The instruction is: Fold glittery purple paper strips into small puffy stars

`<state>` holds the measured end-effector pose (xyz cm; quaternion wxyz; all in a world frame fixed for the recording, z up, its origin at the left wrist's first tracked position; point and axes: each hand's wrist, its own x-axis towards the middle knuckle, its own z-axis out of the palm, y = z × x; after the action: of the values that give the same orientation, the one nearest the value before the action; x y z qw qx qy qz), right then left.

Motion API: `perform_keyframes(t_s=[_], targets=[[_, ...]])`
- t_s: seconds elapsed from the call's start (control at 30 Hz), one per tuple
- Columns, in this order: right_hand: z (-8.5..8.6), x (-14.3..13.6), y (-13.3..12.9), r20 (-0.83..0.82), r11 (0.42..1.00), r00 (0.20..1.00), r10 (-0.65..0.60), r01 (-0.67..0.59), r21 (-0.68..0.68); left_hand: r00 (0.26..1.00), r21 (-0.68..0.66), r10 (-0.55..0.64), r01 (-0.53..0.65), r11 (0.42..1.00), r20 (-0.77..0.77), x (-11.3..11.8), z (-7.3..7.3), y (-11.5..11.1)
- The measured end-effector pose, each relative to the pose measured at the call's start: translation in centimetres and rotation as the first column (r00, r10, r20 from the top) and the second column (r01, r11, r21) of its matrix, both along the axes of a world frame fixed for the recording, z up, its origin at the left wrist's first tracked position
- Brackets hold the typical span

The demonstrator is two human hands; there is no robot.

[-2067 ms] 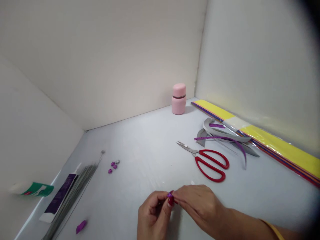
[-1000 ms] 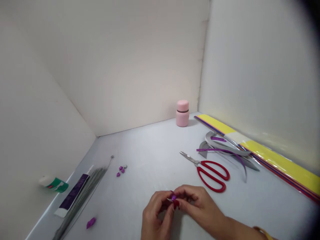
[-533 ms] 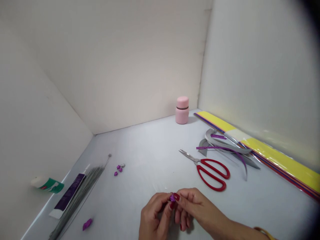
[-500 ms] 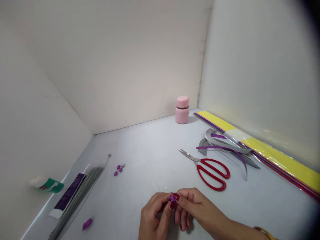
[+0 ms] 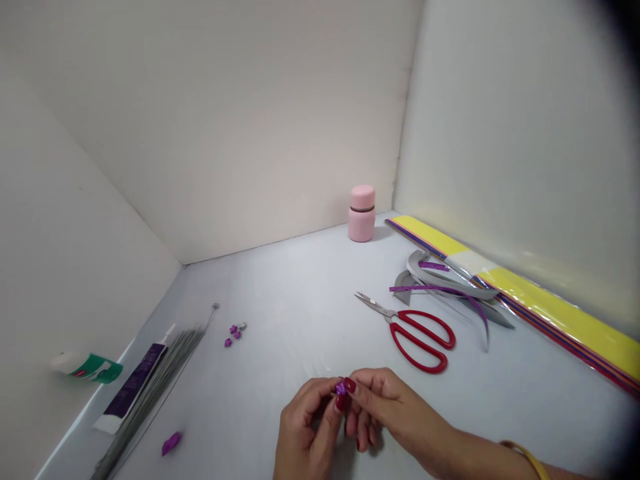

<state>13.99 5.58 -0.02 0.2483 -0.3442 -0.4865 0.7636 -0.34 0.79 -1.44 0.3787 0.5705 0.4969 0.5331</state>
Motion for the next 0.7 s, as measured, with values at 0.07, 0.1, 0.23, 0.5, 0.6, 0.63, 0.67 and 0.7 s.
perform_keyframes(t_s=[0.07,0.1,0.23,0.5,0.6,0.63,0.67,0.7], targets=[[0.0,0.0,0.0,-0.002,1.0,1.0,0.008,-0.008,0.003,0.999,0.001,0.022,-0.022,1.0,-0.025,0.0,-0.1,0.0],[0.0,0.0,0.0,-0.002,1.0,1.0,0.013,-0.013,0.001,0.999,-0.001,0.035,-0.035,0.999,-0.036,0.0,-0.1,-0.1],[-0.2,-0.1,0.0,0.004,1.0,1.0,0.02,-0.02,0.001,0.995,0.021,0.065,-0.063,0.998,-0.081,0.1,0.2,-0.1],[-0.3,-0.1,0.1,-0.023,1.0,1.0,-0.002,0.002,0.006,0.984,0.159,0.08,-0.054,0.986,-0.158,0.3,-0.1,-0.2],[-0.2,0.0,0.2,-0.052,1.0,0.998,-0.016,0.016,-0.006,0.985,0.162,0.115,-0.093,0.982,-0.131,0.2,-0.7,-0.3],[-0.2,0.0,0.2,-0.059,1.0,0.998,-0.018,0.017,-0.009,0.985,0.165,0.12,-0.099,0.981,-0.125,0.2,-0.8,-0.3],[-0.2,0.1,0.2,-0.066,1.0,0.998,-0.018,0.017,-0.016,0.985,0.17,0.123,-0.101,0.98,-0.123,0.2,-0.8,-0.3],[-0.2,0.1,0.2,-0.069,1.0,0.997,-0.018,0.016,-0.024,0.984,0.175,0.128,-0.106,0.979,-0.123,0.2,-0.9,-0.3]])
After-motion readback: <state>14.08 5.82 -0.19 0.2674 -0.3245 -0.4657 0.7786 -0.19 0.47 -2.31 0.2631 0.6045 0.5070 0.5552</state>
